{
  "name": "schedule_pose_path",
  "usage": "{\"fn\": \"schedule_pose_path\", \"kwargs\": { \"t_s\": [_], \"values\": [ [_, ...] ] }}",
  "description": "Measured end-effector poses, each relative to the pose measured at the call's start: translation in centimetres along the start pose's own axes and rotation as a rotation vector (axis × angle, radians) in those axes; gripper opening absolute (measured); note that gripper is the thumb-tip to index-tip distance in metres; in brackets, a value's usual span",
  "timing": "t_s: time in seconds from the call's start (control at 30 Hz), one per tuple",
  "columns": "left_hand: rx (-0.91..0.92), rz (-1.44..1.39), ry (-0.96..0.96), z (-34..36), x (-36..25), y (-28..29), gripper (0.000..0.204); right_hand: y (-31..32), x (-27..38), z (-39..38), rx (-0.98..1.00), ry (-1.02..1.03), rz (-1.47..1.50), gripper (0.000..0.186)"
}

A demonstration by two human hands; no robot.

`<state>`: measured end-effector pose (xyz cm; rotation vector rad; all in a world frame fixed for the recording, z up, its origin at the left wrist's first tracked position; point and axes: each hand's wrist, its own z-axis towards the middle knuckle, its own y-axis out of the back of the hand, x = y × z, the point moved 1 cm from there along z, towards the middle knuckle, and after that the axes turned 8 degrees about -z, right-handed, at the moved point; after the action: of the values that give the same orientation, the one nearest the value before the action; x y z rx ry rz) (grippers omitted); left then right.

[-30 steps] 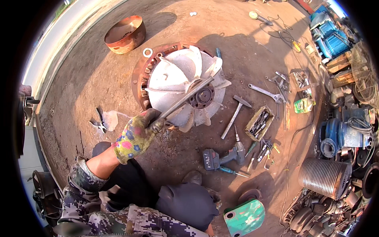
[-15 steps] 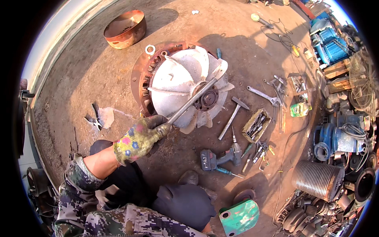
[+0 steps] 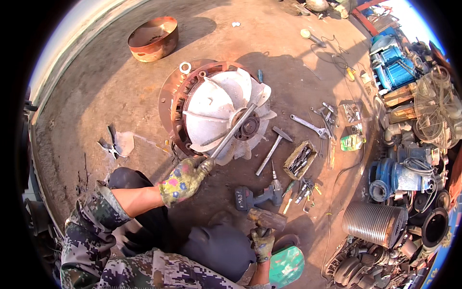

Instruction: The person sits on the ground and uses a hammer and metal rod to strike and adjust a white impeller-like mechanical part. They repeatedly reposition the part and strike it from different angles.

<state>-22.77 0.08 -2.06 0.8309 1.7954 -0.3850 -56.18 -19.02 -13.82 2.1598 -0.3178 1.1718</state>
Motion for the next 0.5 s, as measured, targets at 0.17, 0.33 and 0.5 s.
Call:
{"fn": "schedule_pose_path", "kwargs": {
  "t_s": [0.17, 0.33, 0.5],
  "values": [
    [-0.103, 0.121, -0.155, 0.9, 2.2, -1.2, 0.035, 1.6, 16.4, 7.0, -0.18, 0.305, 0.011, 0.027],
    [-0.169, 0.294, -0.277, 0.3, 3.2, -0.4, 0.037, -2.7, 27.0, 9.8, -0.537, 0.806, -0.37, 0.026],
    [-0.177, 0.226, -0.16, 0.7, 1.5, -1.4, 0.035, -4.6, 28.0, 11.9, -0.362, 0.71, -0.565, 0.02]
  ]
}}
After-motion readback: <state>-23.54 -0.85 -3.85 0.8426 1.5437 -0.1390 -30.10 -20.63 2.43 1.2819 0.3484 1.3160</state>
